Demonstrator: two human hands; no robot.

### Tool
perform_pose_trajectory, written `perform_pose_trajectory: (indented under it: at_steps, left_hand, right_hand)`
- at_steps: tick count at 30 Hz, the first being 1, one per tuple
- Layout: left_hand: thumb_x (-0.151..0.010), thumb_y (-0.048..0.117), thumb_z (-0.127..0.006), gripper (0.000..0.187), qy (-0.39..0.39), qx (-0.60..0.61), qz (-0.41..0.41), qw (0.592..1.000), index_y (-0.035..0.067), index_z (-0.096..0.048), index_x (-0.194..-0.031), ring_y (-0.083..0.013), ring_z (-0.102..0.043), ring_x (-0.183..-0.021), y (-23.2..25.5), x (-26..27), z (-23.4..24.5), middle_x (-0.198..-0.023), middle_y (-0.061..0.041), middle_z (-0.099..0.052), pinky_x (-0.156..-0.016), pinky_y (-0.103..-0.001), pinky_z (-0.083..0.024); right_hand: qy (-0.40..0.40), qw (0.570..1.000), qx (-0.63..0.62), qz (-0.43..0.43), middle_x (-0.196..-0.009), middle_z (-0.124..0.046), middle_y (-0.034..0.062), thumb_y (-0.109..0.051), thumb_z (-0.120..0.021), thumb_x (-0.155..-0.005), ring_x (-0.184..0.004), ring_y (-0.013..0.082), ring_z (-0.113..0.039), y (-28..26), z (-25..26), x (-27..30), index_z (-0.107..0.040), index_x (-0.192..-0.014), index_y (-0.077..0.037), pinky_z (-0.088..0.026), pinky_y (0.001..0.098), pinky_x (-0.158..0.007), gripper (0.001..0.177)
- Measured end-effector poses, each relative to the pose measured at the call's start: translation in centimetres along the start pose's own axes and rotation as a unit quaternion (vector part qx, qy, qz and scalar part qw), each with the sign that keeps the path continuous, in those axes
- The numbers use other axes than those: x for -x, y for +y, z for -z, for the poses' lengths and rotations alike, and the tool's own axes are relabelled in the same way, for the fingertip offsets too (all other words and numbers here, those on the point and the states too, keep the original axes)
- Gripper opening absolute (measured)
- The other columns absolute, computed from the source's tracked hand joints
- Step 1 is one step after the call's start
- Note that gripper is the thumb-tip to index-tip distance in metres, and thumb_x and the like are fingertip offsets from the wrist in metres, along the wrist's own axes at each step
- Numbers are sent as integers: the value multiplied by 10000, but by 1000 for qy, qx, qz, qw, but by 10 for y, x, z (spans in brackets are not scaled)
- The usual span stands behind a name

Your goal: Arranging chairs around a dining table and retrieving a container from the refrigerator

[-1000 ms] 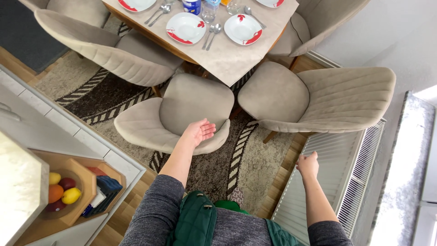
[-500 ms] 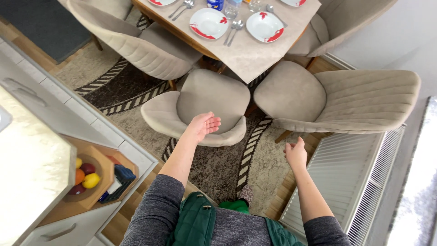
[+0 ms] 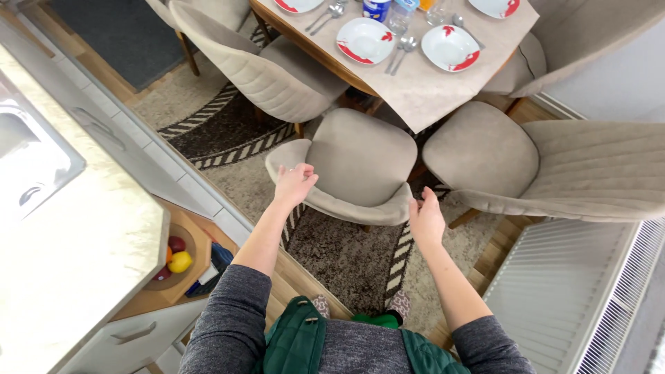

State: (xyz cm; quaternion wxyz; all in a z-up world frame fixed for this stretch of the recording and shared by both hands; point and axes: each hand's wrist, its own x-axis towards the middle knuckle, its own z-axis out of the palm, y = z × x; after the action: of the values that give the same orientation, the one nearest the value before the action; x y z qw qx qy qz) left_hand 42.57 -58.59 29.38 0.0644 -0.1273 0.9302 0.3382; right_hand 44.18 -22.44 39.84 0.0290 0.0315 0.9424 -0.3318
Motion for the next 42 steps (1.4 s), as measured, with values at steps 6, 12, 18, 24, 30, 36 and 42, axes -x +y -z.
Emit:
perform_pose_trajectory:
  at_steps: [6,12,18,24,30,36,42]
  left_hand:
    - [-999,461,-587,431,-14,-27,32,999,217,-648,-1349,-215,-433,-1441,-7,13,37,-1357,10,-676,-1237,-609,-132]
    - [-1008,481,-571,422,-20,-76,6,997,223,-653,-1332,-230,-428,-1439,-7,10,37,-1349,-39,-661,-1177,-650,-276]
    - [-1033,579,-448,463,58,-202,-36,977,232,-712,-1189,-241,-527,-1324,-6,12,25,-1199,-35,-699,-1053,-592,-421]
    - [-1053,637,-260,684,73,-289,-44,954,171,-761,-1046,-252,-603,-1209,14,2,27,-1073,-54,-743,-907,-522,-498]
    - [-1055,646,-172,778,107,-273,-45,955,169,-782,-974,-262,-638,-1079,48,-1,20,-967,-53,-754,-857,-518,-509]
    - [-1035,660,-244,742,177,-255,-67,948,153,-768,-902,-267,-638,-1017,60,-10,21,-905,-47,-738,-798,-496,-507]
    - [-1016,646,-259,721,156,-247,-60,954,144,-770,-941,-273,-629,-1037,58,-24,35,-954,-51,-742,-794,-503,-500]
  right_hand:
    - [-2,999,-4,33,-1252,-702,152,-433,-552,-1065,-1104,406,-688,-56,-34,21,-492,-1456,-80,-545,613,-961,530]
    - [142,970,104,171,-695,-728,-65,-594,-522,-1022,-700,243,-743,-11,-103,-3,-630,-1090,-252,-598,393,-724,365]
    - [228,941,176,180,-590,-648,-47,-557,-386,-1061,-595,195,-720,19,-133,-26,-617,-1003,-335,-582,331,-627,325]
    - [230,948,172,140,-636,-673,16,-466,-362,-1111,-606,248,-723,-25,-85,-29,-675,-994,-267,-589,365,-622,389]
    - [239,950,130,153,-695,-676,50,-433,-367,-1115,-674,323,-726,19,-89,-69,-692,-1008,-299,-576,439,-643,368]
    - [285,932,125,185,-689,-681,-31,-401,-419,-1120,-656,251,-720,33,-78,-89,-668,-1009,-338,-562,359,-636,280]
    - [296,930,126,178,-699,-679,-55,-410,-463,-1117,-661,241,-714,25,-84,-96,-678,-986,-359,-561,360,-644,257]
